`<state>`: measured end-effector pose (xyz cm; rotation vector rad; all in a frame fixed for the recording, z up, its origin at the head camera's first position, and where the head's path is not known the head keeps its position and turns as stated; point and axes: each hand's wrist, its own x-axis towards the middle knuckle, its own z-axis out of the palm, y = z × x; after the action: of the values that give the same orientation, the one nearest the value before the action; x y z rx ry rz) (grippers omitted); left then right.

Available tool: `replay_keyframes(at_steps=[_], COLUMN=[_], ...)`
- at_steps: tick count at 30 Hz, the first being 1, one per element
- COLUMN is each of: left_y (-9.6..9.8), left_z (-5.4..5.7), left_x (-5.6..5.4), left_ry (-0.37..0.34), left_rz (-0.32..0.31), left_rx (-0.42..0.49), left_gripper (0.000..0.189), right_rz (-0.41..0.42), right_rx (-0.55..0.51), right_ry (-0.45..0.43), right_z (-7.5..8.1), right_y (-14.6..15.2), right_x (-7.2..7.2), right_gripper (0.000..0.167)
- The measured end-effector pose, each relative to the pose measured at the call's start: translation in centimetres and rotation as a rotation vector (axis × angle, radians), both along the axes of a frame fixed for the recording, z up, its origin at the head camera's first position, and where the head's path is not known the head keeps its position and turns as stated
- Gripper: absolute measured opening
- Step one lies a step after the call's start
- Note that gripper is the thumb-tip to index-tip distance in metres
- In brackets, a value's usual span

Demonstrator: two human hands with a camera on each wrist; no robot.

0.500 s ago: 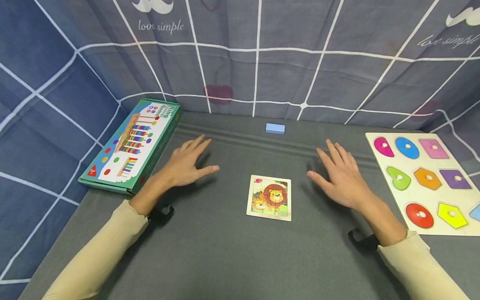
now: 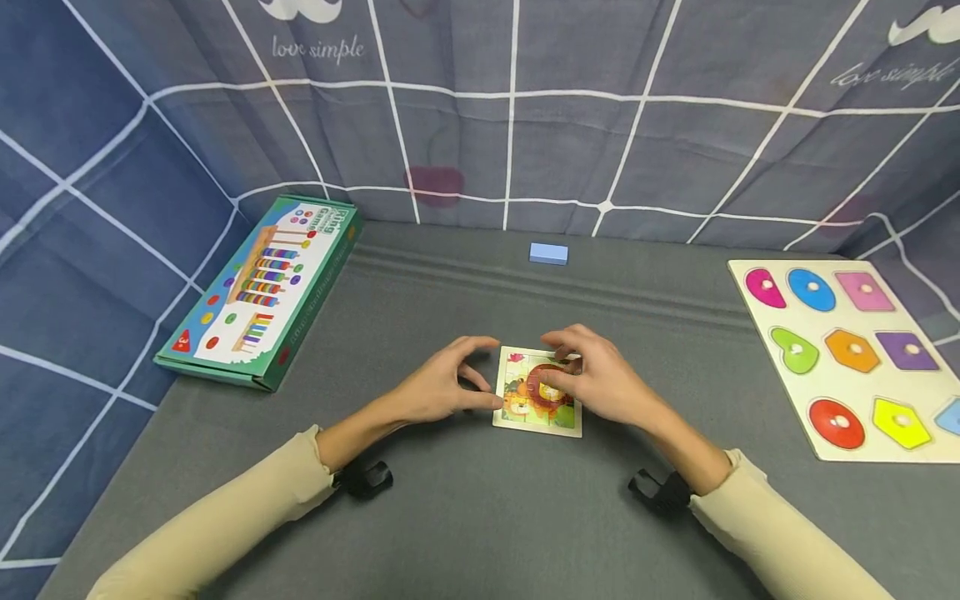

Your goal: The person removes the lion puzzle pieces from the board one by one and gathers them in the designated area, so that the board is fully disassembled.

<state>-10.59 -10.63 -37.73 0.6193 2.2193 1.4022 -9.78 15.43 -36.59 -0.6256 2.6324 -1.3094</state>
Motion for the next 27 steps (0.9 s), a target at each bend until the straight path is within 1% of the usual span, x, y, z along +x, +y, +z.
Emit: replay_keyframes(at_steps=[4,8,13,15,18,21,27], left_y=[0.9,1.3,1.5,1.6,1.7,1.7,1.5], left_z=[-0.6,-0.9,-1.0,-1.0,-1.1,-1.2,-1.2], left_x=[-0.1,-0.2,-0.3,-0.3,-0.4,-0.5,-0.7], left_ry=[0.029,0.072,0.099,0.112,0.138,0.163,0.178], left_rz=[-0.032,-0.051,-0.051,-0.057,-0.084,-0.115,-0.154], left_rx=[-0.020,-0.067,-0.145,-0.179,-0.220,-0.243,-0.251], left_gripper=[0.080,0.082,0.086,0.087,0.087,0.086,0.088], right_rz=[0.062,0.089,0.093,0.093,0.091,0.087,0.082], right_rx=[0.009,0.031,0.068,0.091,0.121,0.140,0.141], right_ry=[-0.053,-0.092,-0.097,-0.081,-0.048,-0.031,-0.047], right_z=[-0.8,-1.3,-1.8,-2.0,-2.2,-2.2,-2.2], right_y=[-0.9,-1.4,-1.8,-1.9,-2.1,-2.2,-2.3], right_x=[-0.8,-1.3,-1.5,-1.5,-1.5,-1.5,-1.6], right_gripper=[0.042,0.044,0.045,0.046,0.047,0.046,0.041])
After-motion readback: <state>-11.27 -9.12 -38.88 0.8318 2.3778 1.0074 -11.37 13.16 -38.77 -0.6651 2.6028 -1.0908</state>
